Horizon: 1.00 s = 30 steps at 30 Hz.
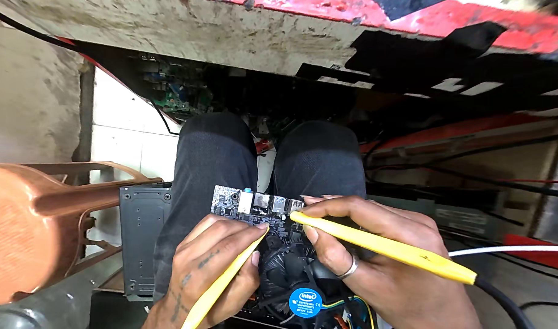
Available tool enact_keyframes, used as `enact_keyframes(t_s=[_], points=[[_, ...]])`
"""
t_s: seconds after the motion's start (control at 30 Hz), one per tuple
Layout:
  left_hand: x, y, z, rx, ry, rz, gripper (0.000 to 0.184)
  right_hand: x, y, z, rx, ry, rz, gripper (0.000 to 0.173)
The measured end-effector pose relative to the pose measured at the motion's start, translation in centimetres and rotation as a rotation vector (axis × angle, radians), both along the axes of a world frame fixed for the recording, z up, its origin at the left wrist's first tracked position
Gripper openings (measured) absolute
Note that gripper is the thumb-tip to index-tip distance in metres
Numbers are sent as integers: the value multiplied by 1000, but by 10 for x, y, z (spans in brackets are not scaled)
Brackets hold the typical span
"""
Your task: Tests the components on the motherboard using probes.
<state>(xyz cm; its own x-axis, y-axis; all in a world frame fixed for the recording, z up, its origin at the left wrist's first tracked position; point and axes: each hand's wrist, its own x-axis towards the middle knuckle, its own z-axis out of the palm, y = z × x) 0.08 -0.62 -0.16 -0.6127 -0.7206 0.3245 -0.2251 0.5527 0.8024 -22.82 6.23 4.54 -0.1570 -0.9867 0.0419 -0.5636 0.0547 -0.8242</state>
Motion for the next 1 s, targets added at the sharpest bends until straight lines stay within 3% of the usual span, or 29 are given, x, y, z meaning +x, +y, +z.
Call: enact_keyframes(t_s=[1.0], points=[[0, 0, 0, 4, 1, -2, 25, -2, -2, 1, -12, 15, 26, 19]])
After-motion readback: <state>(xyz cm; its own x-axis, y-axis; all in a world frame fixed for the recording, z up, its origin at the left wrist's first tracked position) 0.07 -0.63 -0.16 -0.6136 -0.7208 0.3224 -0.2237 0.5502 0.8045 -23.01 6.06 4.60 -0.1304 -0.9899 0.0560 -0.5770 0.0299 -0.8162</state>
